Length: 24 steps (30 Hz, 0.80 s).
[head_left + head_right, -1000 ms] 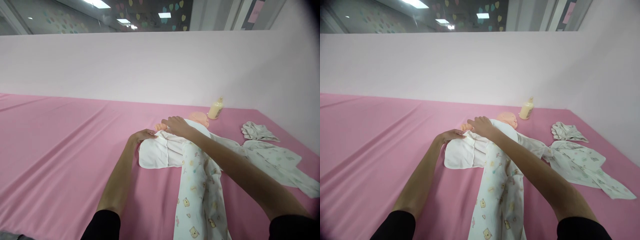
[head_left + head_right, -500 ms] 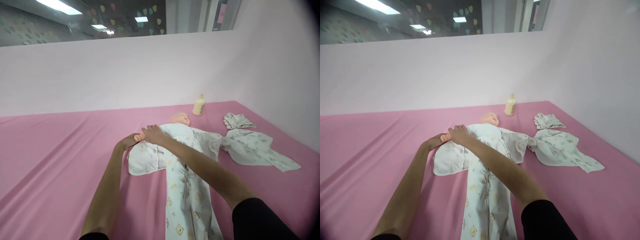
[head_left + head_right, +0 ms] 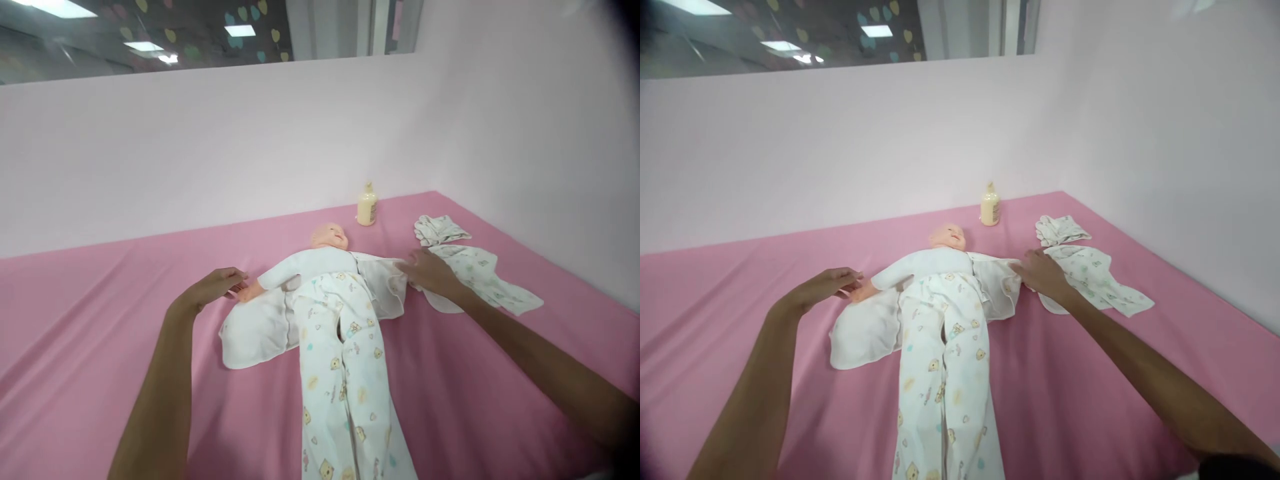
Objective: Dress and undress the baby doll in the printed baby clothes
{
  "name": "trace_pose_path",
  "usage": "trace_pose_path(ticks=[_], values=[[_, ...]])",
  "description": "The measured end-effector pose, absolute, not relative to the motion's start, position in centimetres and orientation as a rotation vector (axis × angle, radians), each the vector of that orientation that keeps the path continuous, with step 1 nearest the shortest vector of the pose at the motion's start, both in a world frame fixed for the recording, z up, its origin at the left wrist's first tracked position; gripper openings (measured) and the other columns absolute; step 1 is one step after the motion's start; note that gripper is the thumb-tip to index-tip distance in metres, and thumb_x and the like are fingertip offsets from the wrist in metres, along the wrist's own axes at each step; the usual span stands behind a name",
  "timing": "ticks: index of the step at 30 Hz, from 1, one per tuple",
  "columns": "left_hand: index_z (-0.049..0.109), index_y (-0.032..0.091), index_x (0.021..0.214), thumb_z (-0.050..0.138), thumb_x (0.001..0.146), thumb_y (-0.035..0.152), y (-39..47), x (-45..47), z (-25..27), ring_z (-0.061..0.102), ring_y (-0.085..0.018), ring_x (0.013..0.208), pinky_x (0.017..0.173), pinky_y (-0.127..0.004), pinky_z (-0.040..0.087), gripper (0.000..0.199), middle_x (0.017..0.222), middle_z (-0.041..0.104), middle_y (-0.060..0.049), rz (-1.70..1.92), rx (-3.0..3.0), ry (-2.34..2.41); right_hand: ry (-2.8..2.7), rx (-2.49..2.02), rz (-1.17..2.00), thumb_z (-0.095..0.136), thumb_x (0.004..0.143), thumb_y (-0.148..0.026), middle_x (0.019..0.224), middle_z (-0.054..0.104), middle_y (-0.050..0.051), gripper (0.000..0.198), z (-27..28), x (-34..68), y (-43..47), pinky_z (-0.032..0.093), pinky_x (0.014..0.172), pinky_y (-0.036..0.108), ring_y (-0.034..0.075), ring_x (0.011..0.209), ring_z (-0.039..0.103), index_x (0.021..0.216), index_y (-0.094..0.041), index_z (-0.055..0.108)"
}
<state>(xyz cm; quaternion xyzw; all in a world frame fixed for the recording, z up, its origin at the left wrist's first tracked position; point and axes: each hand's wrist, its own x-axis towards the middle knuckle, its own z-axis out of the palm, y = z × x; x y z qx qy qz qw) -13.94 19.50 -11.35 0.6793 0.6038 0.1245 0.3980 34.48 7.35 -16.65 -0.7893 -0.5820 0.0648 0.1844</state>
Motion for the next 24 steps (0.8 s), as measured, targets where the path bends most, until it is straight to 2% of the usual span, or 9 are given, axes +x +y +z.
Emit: trace_pose_path(ticks=[3, 6, 8, 11, 14, 17, 19, 24], values=[[0.065, 0.024, 0.099, 0.056, 0.083, 0.060, 17.9, -9.8, -9.2, 0.064, -0.026, 0.107, 0.084, -0.032, 0.051, 0.040, 0.114, 0.071, -0.004, 0.381, 1.968, 1.709, -1.696, -2.257, 0.270, 0.051, 0.086, -0.061, 0.107, 0.065, 0.013, 0.046, -17.6, 35.3, 7.0, 0.040, 0.072, 0.033, 0.027, 0.096, 0.061, 0.092, -0.017, 0.061], [0.063, 0.028, 0.112, 0.049, 0.090, 0.058, 15.6, -3.9, -7.6, 0.063, -0.023, 0.108, 0.085, -0.029, 0.050, 0.040, 0.123, 0.067, 0.000, 0.467, 2.196, 1.539, -1.715, -2.173, 0.258, 0.054, 0.087, -0.053, 0.098, 0.065, 0.011, 0.036, -17.4, 34.9, 7.3, 0.036, 0.069, 0.030, 0.023, 0.089, 0.060, 0.086, -0.017, 0.061], [0.061, 0.027, 0.120, 0.043, 0.093, 0.056, 14.3, 0.2, -7.3, 0.060, -0.023, 0.114, 0.090, -0.030, 0.048, 0.043, 0.130, 0.064, -0.001, 0.425, 2.349, 1.334, -1.723, -2.100, 0.343, 0.052, 0.089, -0.043, 0.085, 0.065, 0.007, 0.029, -17.1, 35.0, 7.5, 0.034, 0.066, 0.028, 0.020, 0.080, 0.059, 0.078, -0.018, 0.060], [0.058, 0.023, 0.128, 0.038, 0.097, 0.049, 13.8, 5.7, -8.0, 0.052, -0.026, 0.127, 0.106, -0.036, 0.039, 0.045, 0.139, 0.058, -0.004, 0.251, 2.582, 1.137, -1.676, -2.058, 0.412, 0.047, 0.091, -0.033, 0.068, 0.060, 0.002, 0.028, -16.7, 35.6, 7.6, 0.031, 0.061, 0.027, 0.016, 0.066, 0.054, 0.067, -0.019, 0.053], [0.063, 0.020, 0.118, 0.039, 0.097, 0.037, 14.7, 9.9, -9.1, 0.054, -0.028, 0.123, 0.103, -0.039, 0.040, 0.036, 0.130, 0.063, -0.008, 0.031, 2.741, 0.972, -1.579, -2.006, 0.315, 0.046, 0.091, -0.030, 0.068, 0.060, 0.001, 0.025, -16.5, 36.4, 8.0, 0.031, 0.061, 0.027, 0.016, 0.065, 0.051, 0.068, -0.020, 0.049], [0.067, 0.018, 0.100, 0.047, 0.089, 0.024, 16.3, 12.4, -9.9, 0.061, -0.029, 0.111, 0.095, -0.037, 0.044, 0.024, 0.113, 0.068, -0.013, -0.130, 2.811, 0.955, -1.464, -1.873, 0.273, 0.044, 0.091, -0.028, 0.074, 0.062, 0.002, 0.020, -15.9, 36.5, 8.6, 0.033, 0.065, 0.028, 0.017, 0.071, 0.054, 0.073, -0.020, 0.051], [0.066, 0.017, 0.095, 0.048, 0.084, 0.018, 17.4, 13.2, -10.0, 0.063, -0.029, 0.105, 0.091, -0.036, 0.045, 0.021, 0.107, 0.069, -0.014, -0.194, 2.821, 0.997, -1.383, -1.794, 0.264, 0.044, 0.091, -0.028, 0.074, 0.061, 0.002, 0.019, -15.1, 36.1, 8.9, 0.035, 0.067, 0.028, 0.018, 0.072, 0.054, 0.076, -0.021, 0.053], [0.063, 0.016, 0.112, 0.046, 0.084, 0.020, 18.6, 13.2, -9.4, 0.061, -0.029, 0.110, 0.092, -0.034, 0.043, 0.033, 0.120, 0.066, -0.014, -0.217, 2.702, 0.938, -1.203, -1.636, 0.274, 0.044, 0.091, -0.030, 0.074, 0.059, 0.001, 0.018, -13.6, 34.7, 9.1, 0.037, 0.066, 0.029, 0.017, 0.070, 0.052, 0.079, -0.021, 0.053]])
